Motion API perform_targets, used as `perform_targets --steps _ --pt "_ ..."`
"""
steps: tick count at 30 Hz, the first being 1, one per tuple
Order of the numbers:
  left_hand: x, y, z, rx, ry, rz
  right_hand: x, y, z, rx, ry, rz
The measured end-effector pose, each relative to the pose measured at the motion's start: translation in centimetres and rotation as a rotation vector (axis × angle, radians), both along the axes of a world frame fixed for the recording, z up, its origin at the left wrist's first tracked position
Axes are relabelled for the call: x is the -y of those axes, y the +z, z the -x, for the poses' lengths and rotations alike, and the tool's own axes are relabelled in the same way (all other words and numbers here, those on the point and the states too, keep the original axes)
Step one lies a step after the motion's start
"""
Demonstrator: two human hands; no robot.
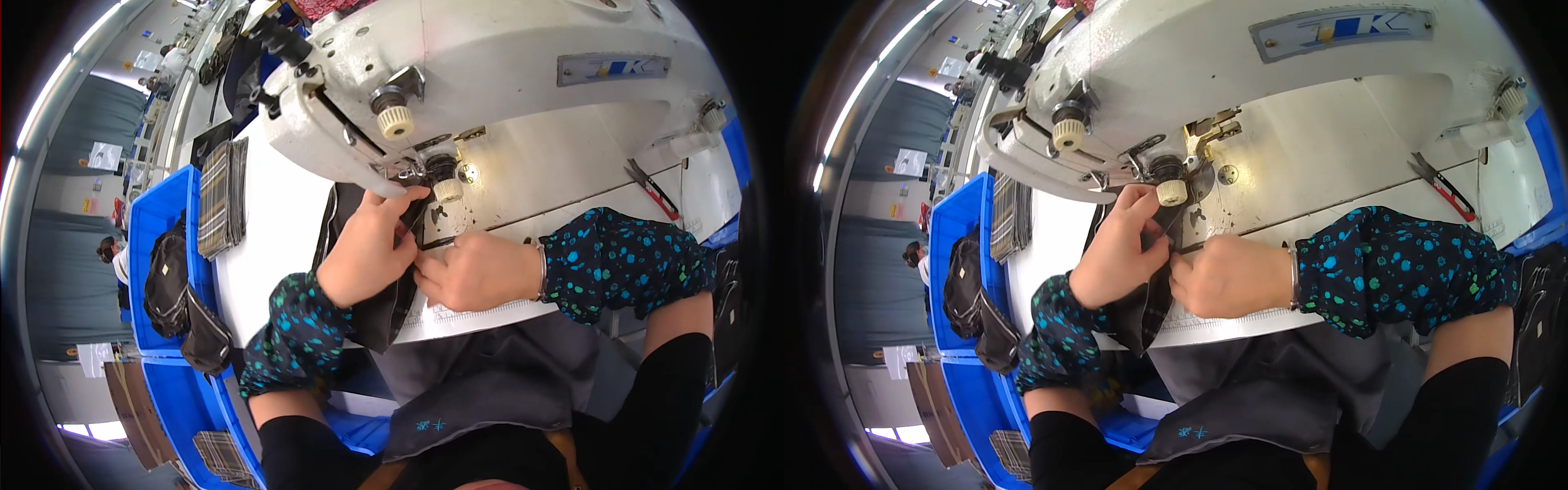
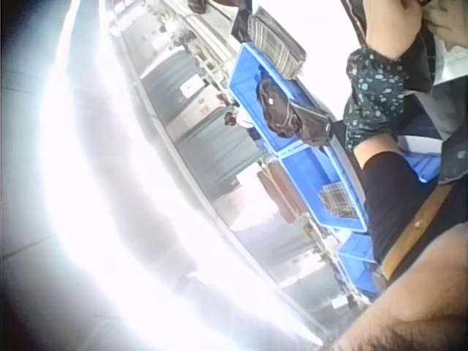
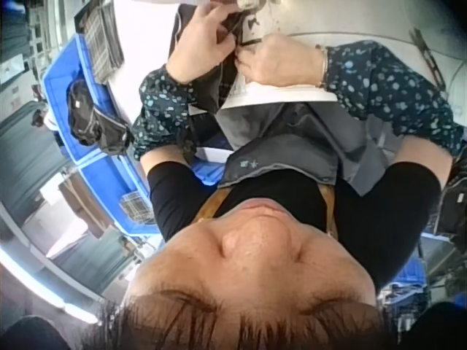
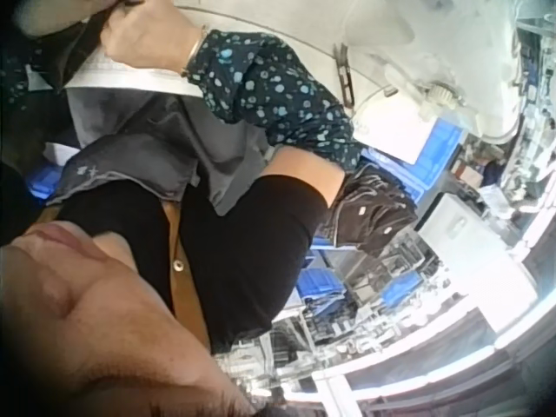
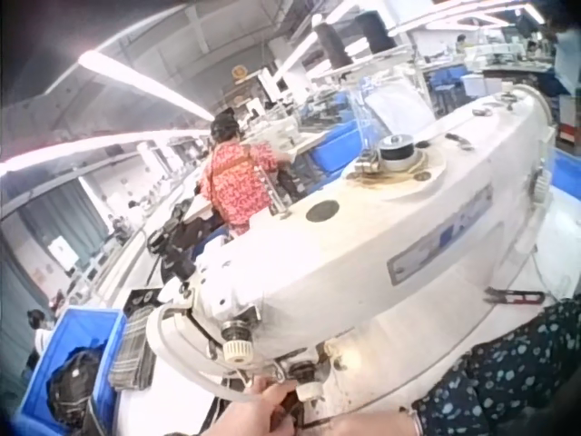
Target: The person sews zippers onto small fabric pouches using an industrial sewing machine. They align the zipper with the pouch edge, guide the fabric under the needle, and stitch along the seam. After completing a pouch, they place it in a blue bin and pick up a new one to repeat the process.
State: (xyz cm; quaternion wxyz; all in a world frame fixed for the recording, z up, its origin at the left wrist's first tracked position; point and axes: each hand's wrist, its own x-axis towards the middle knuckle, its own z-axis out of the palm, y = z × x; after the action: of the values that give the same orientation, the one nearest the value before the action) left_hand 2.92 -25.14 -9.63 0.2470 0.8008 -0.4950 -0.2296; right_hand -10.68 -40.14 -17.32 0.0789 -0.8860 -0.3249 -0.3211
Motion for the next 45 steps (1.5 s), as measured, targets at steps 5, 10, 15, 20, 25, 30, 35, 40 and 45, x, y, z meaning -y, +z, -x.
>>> perform_targets --steps 5,10,15,20,25,30,35,40,45 --pt "0.3 -1.0 -1.0 0.335 -0.059 -0.184 -0.4 0.0 0.1 0.029 -0.064 0.035" --pt "-0.1 -1.4 -3.8 -0.295 -0.075 -0.036 -0.3 -0.3 -0.3 0.096 -0.155 0.101" --pt "0.4 -0.8 -2.3 -0.261 -0.037 -0.079 0.1 0.4 0.1 -0.042 -0.094 0.145" --pt "0.0 -0.7 -1.7 0.563 -0.007 -0.060 -0.1 0.6 0.9 0.056 -0.135 0.170" --pt "-0.4 -0.1 0.7 0.656 -0.007 -0.107 -0.7 0.7 1.7 -0.001 -0.178 0.234" --pt "-0.3 -0.3 1.1 0.457 -0.078 -0.086 -1.0 1.1 2.2 -0.043 -0.183 0.254" --pt "0.3 -0.9 1.4 0.299 -0.104 -0.039 -1.0 1.3 2.4 -0.039 -0.194 0.291" --pt "0.2 -1.5 2.5 0.350 -0.080 -0.066 -0.9 1.3 2.8 -0.121 -0.189 0.265" --pt "0.4 -1.9 2.5 0.362 -0.076 -0.059 -0.7 1.0 2.6 -0.087 -0.268 0.273"
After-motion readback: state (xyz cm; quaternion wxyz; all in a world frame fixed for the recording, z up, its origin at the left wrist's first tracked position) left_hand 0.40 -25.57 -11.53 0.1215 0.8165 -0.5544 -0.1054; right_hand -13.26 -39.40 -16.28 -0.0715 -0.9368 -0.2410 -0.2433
